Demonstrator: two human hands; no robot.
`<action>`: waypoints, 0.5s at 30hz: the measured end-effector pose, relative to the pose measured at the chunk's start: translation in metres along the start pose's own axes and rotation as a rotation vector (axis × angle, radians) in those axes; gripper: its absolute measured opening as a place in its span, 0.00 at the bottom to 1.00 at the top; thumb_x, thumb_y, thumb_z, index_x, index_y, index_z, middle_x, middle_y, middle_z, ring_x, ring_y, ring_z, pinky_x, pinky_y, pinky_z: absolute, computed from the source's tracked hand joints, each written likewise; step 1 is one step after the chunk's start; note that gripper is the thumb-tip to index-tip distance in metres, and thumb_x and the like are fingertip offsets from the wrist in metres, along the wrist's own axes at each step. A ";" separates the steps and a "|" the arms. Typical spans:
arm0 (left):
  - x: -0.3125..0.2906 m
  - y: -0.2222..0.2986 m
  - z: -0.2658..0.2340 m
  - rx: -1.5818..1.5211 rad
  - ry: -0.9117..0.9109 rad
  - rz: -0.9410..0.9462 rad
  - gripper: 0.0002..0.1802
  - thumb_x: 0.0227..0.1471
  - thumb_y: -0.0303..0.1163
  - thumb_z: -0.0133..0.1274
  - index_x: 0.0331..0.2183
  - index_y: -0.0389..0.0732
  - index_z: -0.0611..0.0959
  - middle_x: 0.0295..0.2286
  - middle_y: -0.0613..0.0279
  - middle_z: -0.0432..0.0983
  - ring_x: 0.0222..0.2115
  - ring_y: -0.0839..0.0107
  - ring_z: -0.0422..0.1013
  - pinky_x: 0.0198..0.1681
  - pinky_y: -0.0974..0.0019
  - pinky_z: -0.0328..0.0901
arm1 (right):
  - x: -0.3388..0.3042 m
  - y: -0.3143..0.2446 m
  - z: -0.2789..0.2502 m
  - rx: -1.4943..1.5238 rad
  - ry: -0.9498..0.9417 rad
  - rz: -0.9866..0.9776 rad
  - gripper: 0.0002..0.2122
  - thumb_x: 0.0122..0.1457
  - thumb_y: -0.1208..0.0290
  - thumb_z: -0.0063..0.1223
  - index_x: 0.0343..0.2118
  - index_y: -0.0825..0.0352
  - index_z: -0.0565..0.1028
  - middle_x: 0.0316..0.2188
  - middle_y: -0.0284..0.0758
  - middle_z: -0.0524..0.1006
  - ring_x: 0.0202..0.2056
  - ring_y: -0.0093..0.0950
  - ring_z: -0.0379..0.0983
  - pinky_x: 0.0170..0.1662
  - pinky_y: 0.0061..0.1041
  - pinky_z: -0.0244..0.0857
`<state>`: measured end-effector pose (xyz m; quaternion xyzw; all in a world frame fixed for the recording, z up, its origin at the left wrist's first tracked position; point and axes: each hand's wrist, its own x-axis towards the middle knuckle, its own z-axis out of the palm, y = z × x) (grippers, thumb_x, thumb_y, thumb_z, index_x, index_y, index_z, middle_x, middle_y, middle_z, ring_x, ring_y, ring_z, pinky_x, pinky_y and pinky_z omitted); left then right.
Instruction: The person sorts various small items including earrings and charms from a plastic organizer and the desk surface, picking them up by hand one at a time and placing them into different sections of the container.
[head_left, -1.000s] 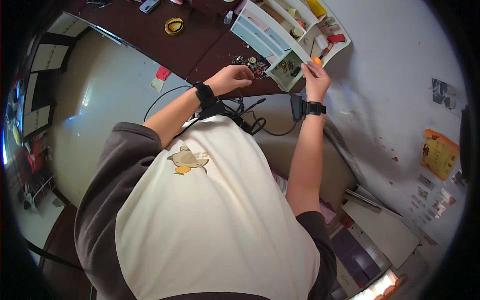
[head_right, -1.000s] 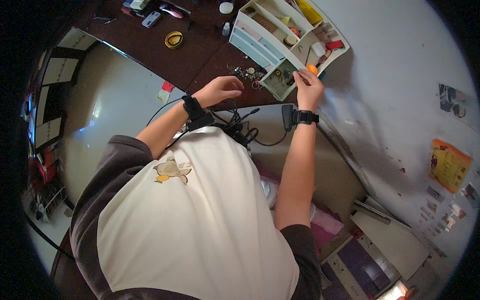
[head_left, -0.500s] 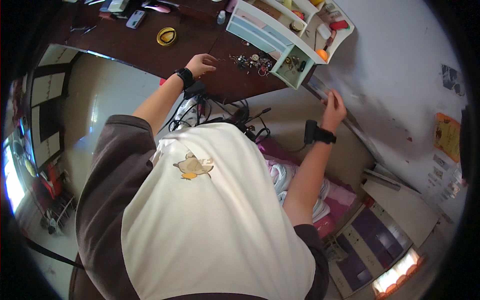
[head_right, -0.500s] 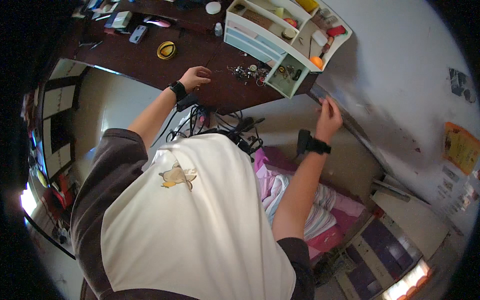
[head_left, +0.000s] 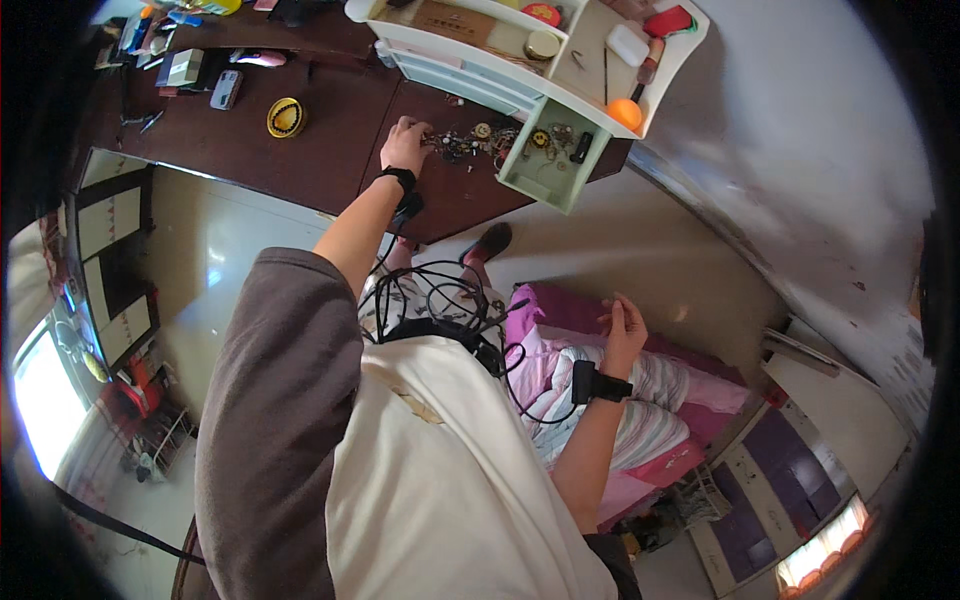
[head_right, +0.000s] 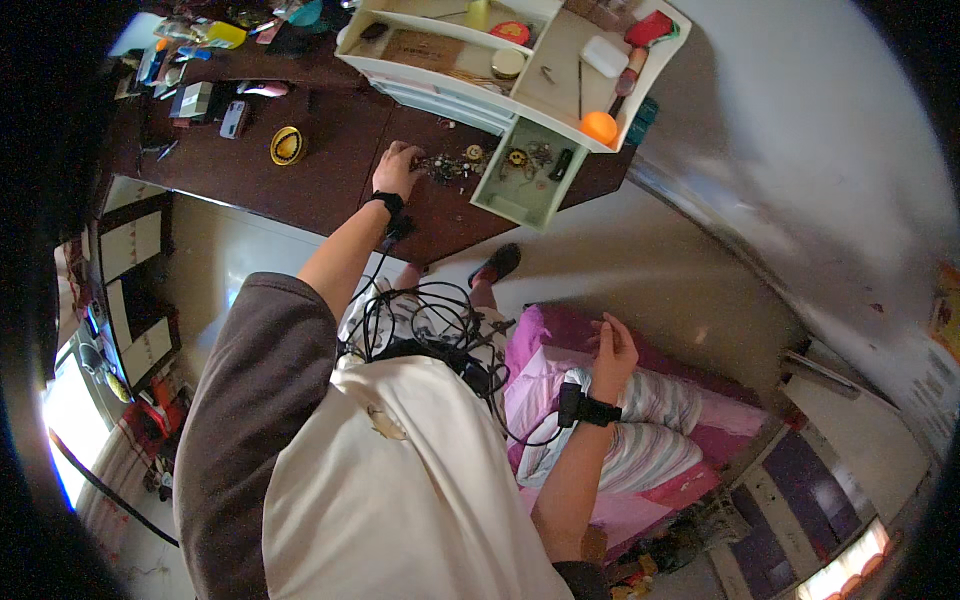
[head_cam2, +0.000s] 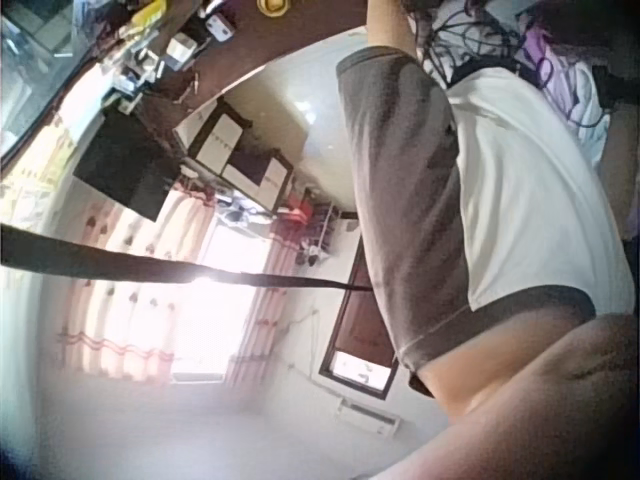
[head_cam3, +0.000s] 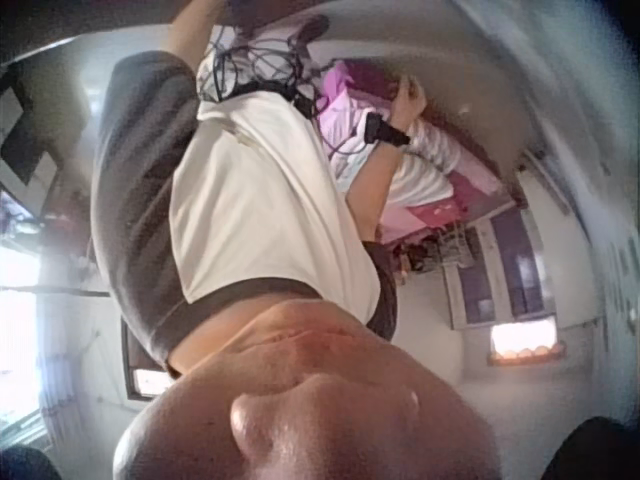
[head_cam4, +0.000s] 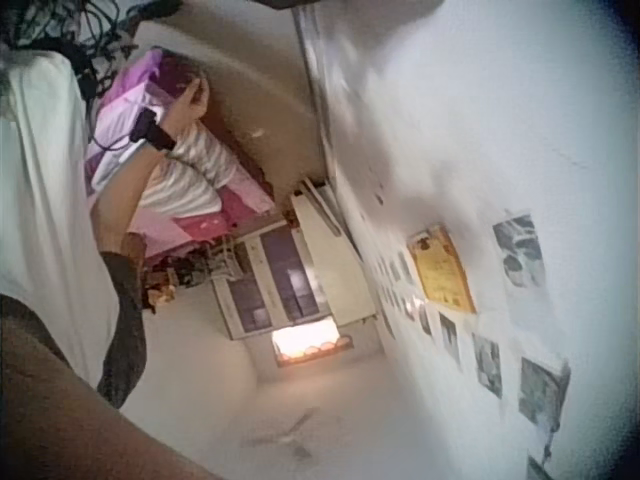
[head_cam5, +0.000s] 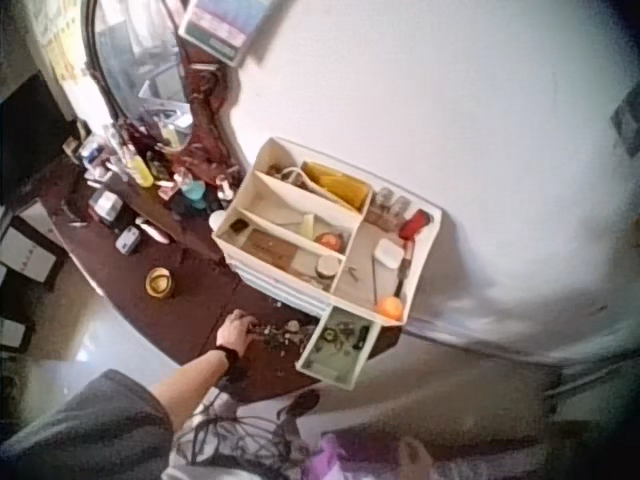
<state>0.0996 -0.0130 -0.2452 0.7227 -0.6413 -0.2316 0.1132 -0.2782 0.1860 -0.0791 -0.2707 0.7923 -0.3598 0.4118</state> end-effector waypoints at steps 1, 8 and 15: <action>0.002 0.003 0.005 0.007 -0.005 0.003 0.16 0.41 0.32 0.60 0.37 0.50 0.80 0.40 0.63 0.68 0.44 0.61 0.65 0.45 0.60 0.65 | 0.004 0.003 -0.003 0.005 0.001 0.007 0.09 0.59 0.71 0.50 0.40 0.68 0.75 0.28 0.32 0.77 0.22 0.16 0.69 0.23 0.15 0.59; -0.006 0.008 0.015 0.046 0.124 -0.135 0.10 0.47 0.39 0.55 0.30 0.44 0.81 0.35 0.58 0.72 0.40 0.58 0.68 0.42 0.59 0.64 | 0.021 -0.011 -0.024 -0.035 -0.082 -0.074 0.08 0.59 0.75 0.48 0.39 0.69 0.76 0.28 0.34 0.77 0.25 0.18 0.68 0.30 0.18 0.64; -0.020 0.033 -0.016 -0.218 0.215 -0.294 0.12 0.47 0.38 0.57 0.31 0.39 0.82 0.29 0.56 0.79 0.31 0.60 0.75 0.36 0.62 0.67 | 0.052 -0.010 -0.043 0.033 -0.160 -0.156 0.08 0.58 0.74 0.48 0.37 0.71 0.75 0.28 0.34 0.77 0.25 0.18 0.69 0.30 0.18 0.64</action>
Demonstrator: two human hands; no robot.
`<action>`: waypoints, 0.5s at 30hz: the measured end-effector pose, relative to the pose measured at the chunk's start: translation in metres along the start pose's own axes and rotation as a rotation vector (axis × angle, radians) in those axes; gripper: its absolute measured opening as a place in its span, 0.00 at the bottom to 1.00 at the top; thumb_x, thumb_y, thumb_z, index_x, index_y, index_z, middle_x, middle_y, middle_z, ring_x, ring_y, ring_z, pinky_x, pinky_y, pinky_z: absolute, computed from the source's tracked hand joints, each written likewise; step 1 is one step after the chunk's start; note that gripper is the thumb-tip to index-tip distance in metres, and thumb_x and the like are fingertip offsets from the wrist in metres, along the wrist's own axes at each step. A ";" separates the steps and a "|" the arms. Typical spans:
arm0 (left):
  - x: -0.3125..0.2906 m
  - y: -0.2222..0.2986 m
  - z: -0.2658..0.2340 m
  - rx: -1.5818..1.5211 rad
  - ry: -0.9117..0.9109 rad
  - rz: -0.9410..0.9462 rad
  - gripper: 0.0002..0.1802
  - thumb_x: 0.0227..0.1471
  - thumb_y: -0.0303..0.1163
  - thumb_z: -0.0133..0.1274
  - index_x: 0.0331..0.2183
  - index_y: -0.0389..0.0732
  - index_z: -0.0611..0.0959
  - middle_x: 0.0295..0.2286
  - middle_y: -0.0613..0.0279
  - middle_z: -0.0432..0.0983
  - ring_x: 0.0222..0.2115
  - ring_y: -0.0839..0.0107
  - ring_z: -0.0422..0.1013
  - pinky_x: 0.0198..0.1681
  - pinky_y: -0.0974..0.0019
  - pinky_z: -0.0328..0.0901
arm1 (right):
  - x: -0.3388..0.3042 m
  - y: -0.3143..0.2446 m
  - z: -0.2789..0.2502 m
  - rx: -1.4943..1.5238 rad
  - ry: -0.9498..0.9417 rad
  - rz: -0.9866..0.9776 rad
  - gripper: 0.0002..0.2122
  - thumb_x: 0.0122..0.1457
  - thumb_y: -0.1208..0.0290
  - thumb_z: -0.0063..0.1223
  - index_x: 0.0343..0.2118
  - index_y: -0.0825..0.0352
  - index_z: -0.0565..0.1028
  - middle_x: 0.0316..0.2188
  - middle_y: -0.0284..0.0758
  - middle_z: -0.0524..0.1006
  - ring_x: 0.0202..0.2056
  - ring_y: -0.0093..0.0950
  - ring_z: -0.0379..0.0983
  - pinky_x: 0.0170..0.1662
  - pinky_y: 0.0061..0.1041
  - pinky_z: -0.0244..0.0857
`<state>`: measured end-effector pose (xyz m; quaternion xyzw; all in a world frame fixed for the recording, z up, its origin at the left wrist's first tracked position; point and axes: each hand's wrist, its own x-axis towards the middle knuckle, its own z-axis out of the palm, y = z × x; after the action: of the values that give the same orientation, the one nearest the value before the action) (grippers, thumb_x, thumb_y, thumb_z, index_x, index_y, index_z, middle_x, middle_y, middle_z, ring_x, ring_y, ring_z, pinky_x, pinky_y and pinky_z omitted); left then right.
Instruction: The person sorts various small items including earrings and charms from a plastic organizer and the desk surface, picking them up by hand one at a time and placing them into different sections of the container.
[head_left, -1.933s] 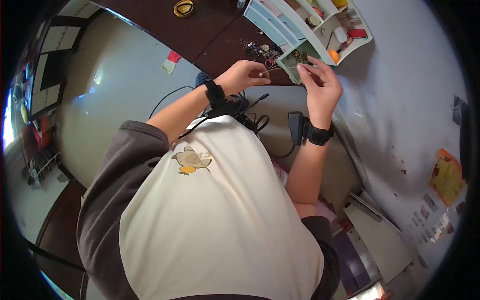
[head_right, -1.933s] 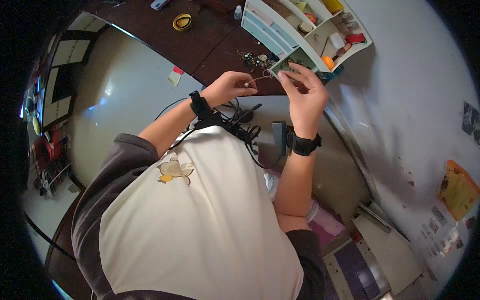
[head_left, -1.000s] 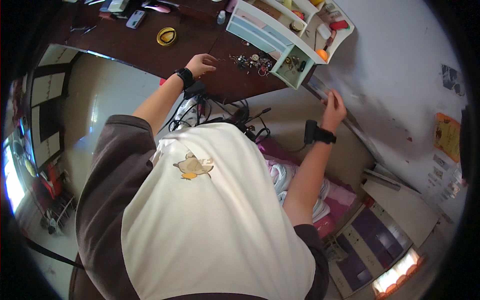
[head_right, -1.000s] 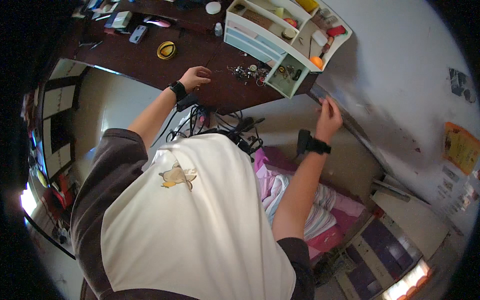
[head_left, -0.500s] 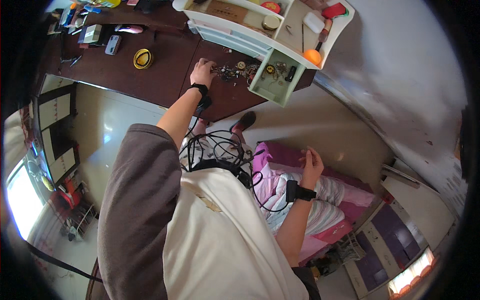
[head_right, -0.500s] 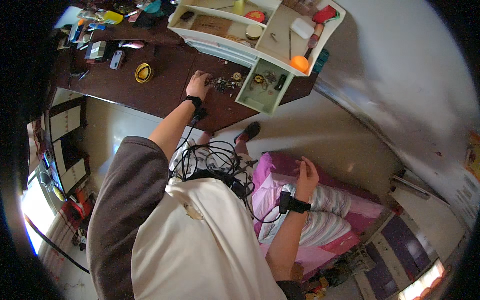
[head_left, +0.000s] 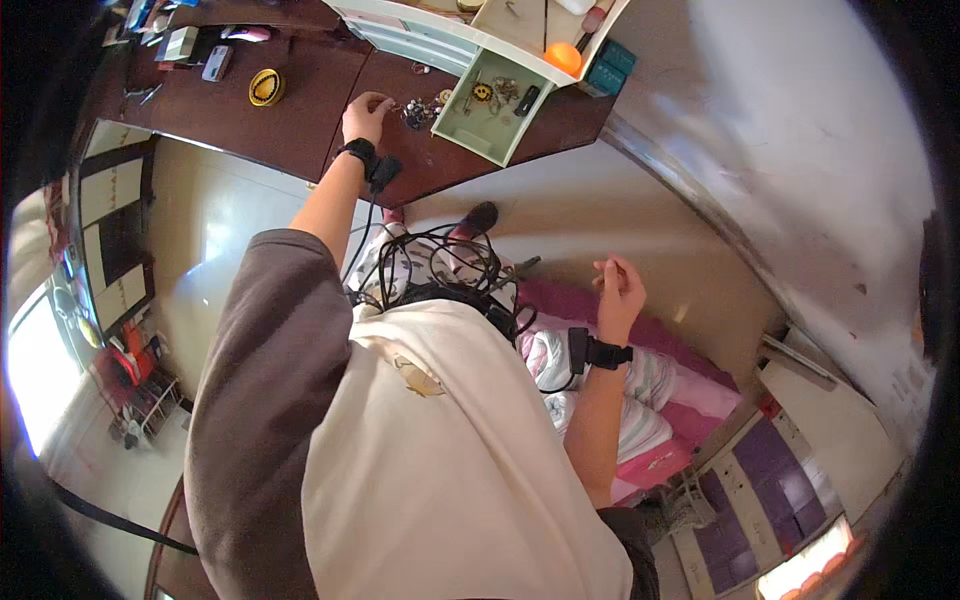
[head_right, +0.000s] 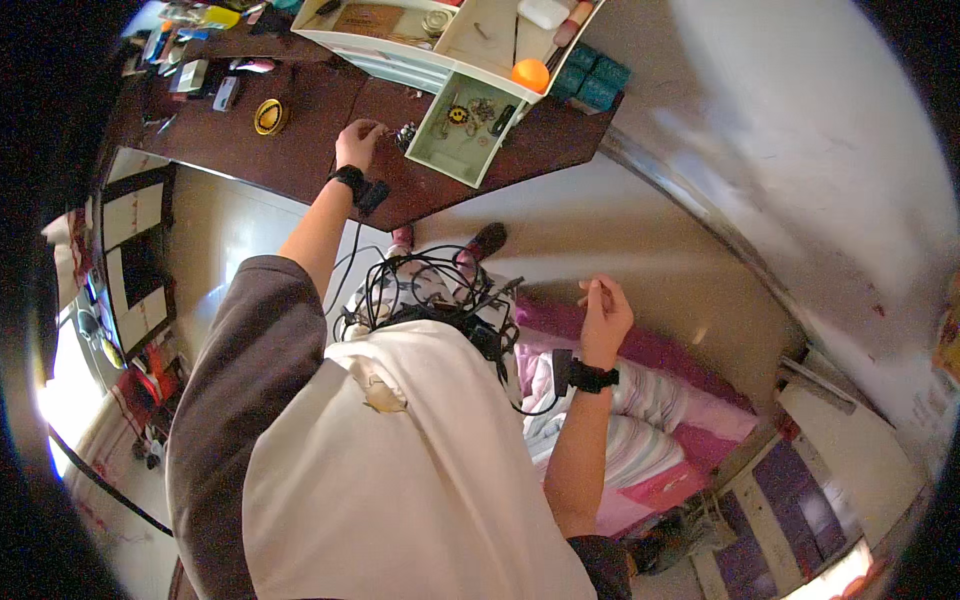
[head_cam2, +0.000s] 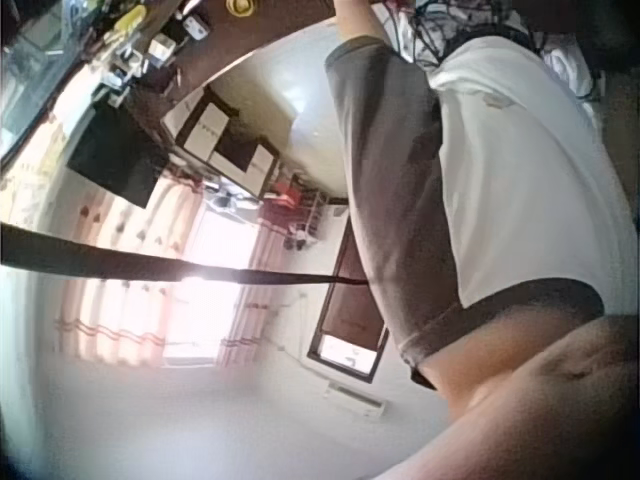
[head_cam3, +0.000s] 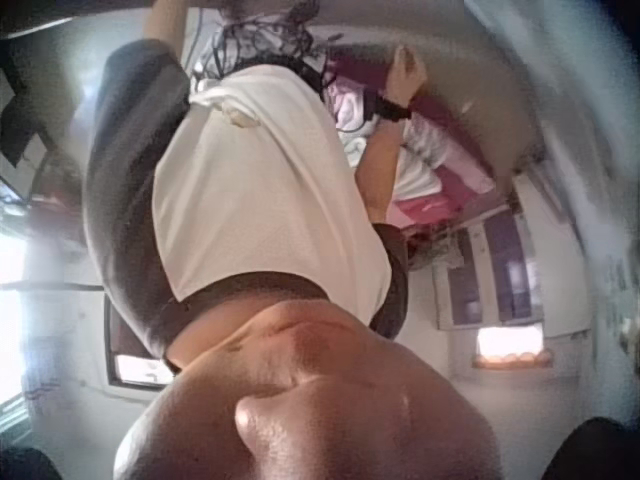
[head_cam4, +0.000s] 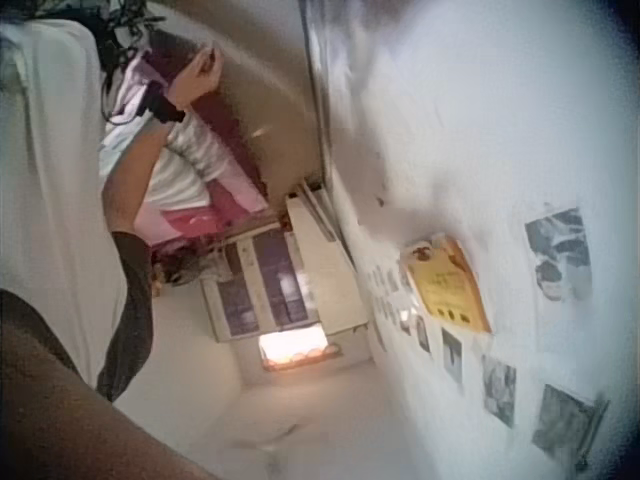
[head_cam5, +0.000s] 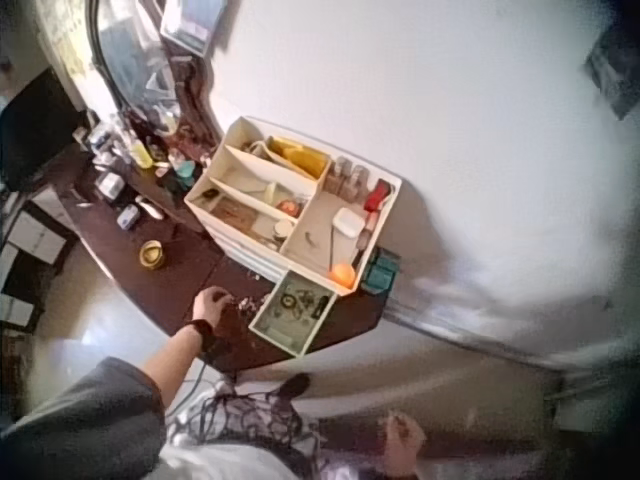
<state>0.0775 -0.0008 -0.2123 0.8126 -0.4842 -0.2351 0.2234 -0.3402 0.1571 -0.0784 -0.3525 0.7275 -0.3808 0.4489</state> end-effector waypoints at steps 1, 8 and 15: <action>-0.002 0.000 -0.005 -0.120 0.004 -0.003 0.12 0.47 0.37 0.57 0.31 0.38 0.82 0.28 0.55 0.79 0.31 0.62 0.75 0.35 0.63 0.68 | 0.003 -0.002 -0.002 0.001 -0.010 -0.010 0.08 0.58 0.74 0.48 0.37 0.71 0.75 0.28 0.34 0.77 0.25 0.18 0.69 0.30 0.18 0.64; -0.018 0.048 -0.076 -0.558 -0.013 0.081 0.10 0.51 0.31 0.54 0.34 0.34 0.81 0.28 0.63 0.78 0.28 0.77 0.72 0.30 0.74 0.66 | 0.021 -0.024 0.006 0.011 -0.103 -0.097 0.09 0.59 0.73 0.49 0.41 0.70 0.73 0.29 0.34 0.77 0.24 0.17 0.67 0.24 0.14 0.58; -0.058 0.139 -0.165 -1.252 -0.337 0.062 0.11 0.55 0.31 0.51 0.39 0.36 0.78 0.32 0.65 0.76 0.32 0.78 0.71 0.36 0.75 0.65 | -0.011 -0.116 0.054 -0.195 -0.082 -0.382 0.10 0.58 0.74 0.48 0.43 0.69 0.73 0.30 0.34 0.77 0.25 0.19 0.68 0.29 0.18 0.63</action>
<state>0.0571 0.0135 0.0091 0.4662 -0.3070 -0.5906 0.5827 -0.2669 0.1005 0.0110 -0.5410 0.6620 -0.3718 0.3617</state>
